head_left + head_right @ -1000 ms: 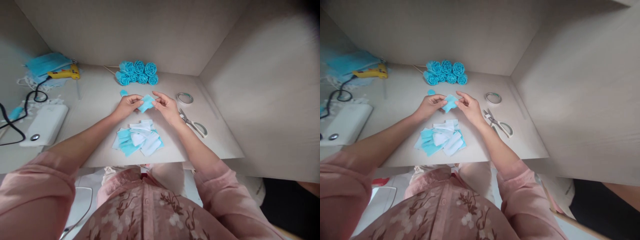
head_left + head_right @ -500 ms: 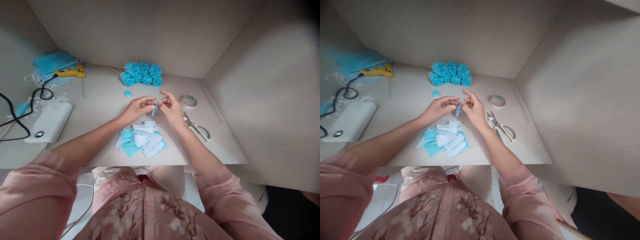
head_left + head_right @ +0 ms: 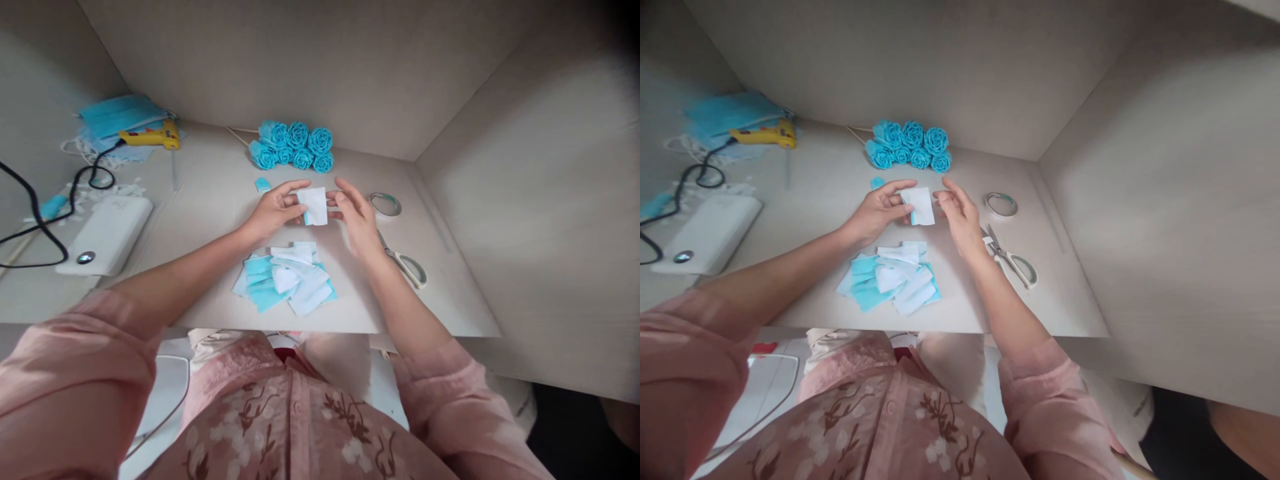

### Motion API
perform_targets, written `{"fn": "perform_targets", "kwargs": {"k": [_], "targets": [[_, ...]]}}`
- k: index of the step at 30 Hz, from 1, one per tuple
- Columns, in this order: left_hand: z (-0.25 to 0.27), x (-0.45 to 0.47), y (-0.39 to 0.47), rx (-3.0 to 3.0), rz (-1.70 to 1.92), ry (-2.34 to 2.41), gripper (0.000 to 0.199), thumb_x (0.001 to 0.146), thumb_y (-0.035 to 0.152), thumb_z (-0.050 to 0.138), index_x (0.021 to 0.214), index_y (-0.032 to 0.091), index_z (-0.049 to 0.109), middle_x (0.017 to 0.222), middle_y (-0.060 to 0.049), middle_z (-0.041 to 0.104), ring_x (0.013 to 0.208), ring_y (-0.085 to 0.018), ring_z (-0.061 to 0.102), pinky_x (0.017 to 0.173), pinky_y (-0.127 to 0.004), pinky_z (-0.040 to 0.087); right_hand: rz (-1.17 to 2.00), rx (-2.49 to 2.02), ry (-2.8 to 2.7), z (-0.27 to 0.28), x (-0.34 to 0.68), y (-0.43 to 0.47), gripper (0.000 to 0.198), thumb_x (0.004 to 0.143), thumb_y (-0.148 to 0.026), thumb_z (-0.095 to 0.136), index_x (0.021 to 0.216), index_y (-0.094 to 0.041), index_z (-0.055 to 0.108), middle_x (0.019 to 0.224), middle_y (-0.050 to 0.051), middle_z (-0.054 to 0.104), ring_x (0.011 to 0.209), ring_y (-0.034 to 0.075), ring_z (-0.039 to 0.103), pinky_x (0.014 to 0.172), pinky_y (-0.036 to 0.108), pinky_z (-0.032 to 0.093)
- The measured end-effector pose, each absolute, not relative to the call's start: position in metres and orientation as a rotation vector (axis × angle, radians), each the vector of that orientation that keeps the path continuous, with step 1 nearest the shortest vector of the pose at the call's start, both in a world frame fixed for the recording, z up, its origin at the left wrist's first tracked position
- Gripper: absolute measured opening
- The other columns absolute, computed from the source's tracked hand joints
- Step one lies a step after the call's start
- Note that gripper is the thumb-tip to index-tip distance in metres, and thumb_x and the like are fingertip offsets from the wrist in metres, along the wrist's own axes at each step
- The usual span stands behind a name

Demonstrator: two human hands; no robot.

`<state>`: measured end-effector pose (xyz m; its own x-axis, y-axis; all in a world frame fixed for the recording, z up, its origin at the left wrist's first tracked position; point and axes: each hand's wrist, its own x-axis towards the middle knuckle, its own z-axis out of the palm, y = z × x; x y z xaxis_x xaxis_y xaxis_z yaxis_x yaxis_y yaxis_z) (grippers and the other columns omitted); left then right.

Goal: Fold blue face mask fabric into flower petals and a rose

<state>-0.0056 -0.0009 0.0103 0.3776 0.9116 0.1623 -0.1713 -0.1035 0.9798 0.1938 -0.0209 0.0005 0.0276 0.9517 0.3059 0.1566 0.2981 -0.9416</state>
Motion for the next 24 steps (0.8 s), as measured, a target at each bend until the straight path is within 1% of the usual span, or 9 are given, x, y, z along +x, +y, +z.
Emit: {"fn": "perform_targets", "kwargs": {"k": [2,4,6,9,11,15,18,21,24], "targets": [[0.010,-0.005,-0.001,1.359,1.085,0.722,0.065,0.074,0.024,0.076,0.135,0.014,0.057,0.073,0.002,0.065,0.063,-0.011,0.061,0.064,-0.023,0.050,0.977,-1.086,-1.420,0.001,0.189,-0.023,0.062,0.084,-0.067,0.063,0.130,-0.026,0.063,0.123,0.008,0.073,0.108,0.021,0.069,0.091,0.037,0.059],[0.009,-0.005,-0.002,1.363,1.090,0.710,0.067,0.073,0.026,0.078,0.135,0.014,0.056,0.072,0.002,0.065,0.064,-0.012,0.062,0.065,-0.023,0.050,1.034,-1.057,-1.451,0.002,0.184,-0.025,0.057,0.079,-0.063,0.071,0.120,-0.023,0.069,0.119,0.006,0.074,0.107,0.021,0.069,0.094,0.035,0.056],[0.009,-0.004,-0.002,1.362,1.086,0.699,0.068,0.072,0.025,0.079,0.134,0.014,0.056,0.072,0.002,0.065,0.064,-0.011,0.062,0.064,-0.023,0.049,1.031,-1.064,-1.454,0.003,0.182,-0.027,0.047,0.075,-0.055,0.078,0.106,-0.021,0.073,0.107,0.004,0.077,0.097,0.019,0.069,0.091,0.033,0.055],[0.008,-0.004,-0.001,1.351,1.074,0.692,0.061,0.071,0.023,0.077,0.129,0.014,0.059,0.077,0.001,0.068,0.063,-0.010,0.061,0.062,-0.022,0.049,0.961,-1.127,-1.389,0.002,0.185,-0.026,0.033,0.075,-0.048,0.077,0.092,-0.020,0.074,0.086,0.000,0.076,0.078,0.015,0.066,0.080,0.030,0.053],[0.007,-0.004,0.000,1.343,1.071,0.704,0.053,0.071,0.020,0.075,0.122,0.013,0.062,0.079,0.000,0.069,0.063,-0.010,0.062,0.060,-0.022,0.048,0.893,-1.138,-1.365,0.002,0.188,-0.024,0.028,0.077,-0.045,0.075,0.089,-0.020,0.073,0.081,-0.001,0.074,0.073,0.013,0.063,0.075,0.028,0.051],[0.010,-0.005,-0.001,1.291,1.055,0.774,0.041,0.075,0.016,0.072,0.115,0.013,0.062,0.077,0.000,0.070,0.057,-0.008,0.059,0.055,-0.019,0.044,0.696,-1.129,-1.396,0.006,0.190,-0.024,0.021,0.083,-0.040,0.069,0.091,-0.022,0.071,0.086,-0.001,0.073,0.076,0.014,0.065,0.074,0.028,0.052],[0.016,-0.007,-0.005,1.209,0.975,0.740,0.037,0.089,0.030,0.064,0.121,0.010,0.060,0.073,-0.003,0.071,0.055,-0.010,0.061,0.055,-0.021,0.045,0.399,-1.156,-1.498,0.011,0.190,-0.029,0.013,0.088,-0.033,0.064,0.092,-0.023,0.070,0.090,0.001,0.073,0.083,0.016,0.066,0.079,0.031,0.052],[0.021,-0.007,-0.006,1.114,0.866,0.634,0.056,0.098,0.052,0.048,0.133,0.008,0.054,0.080,-0.010,0.075,0.063,-0.016,0.069,0.059,-0.025,0.050,0.084,-1.131,-1.659,0.013,0.189,-0.033,0.011,0.092,-0.028,0.061,0.092,-0.023,0.072,0.090,0.003,0.072,0.090,0.019,0.065,0.087,0.035,0.051],[0.021,-0.006,-0.006,1.046,0.841,0.584,0.072,0.098,0.063,0.042,0.145,0.010,0.046,0.090,-0.013,0.077,0.076,-0.020,0.074,0.069,-0.029,0.055,-0.066,-1.057,-1.806,0.012,0.188,-0.035,0.015,0.093,-0.024,0.060,0.094,-0.025,0.075,0.093,0.004,0.073,0.093,0.020,0.065,0.089,0.037,0.050]]}}
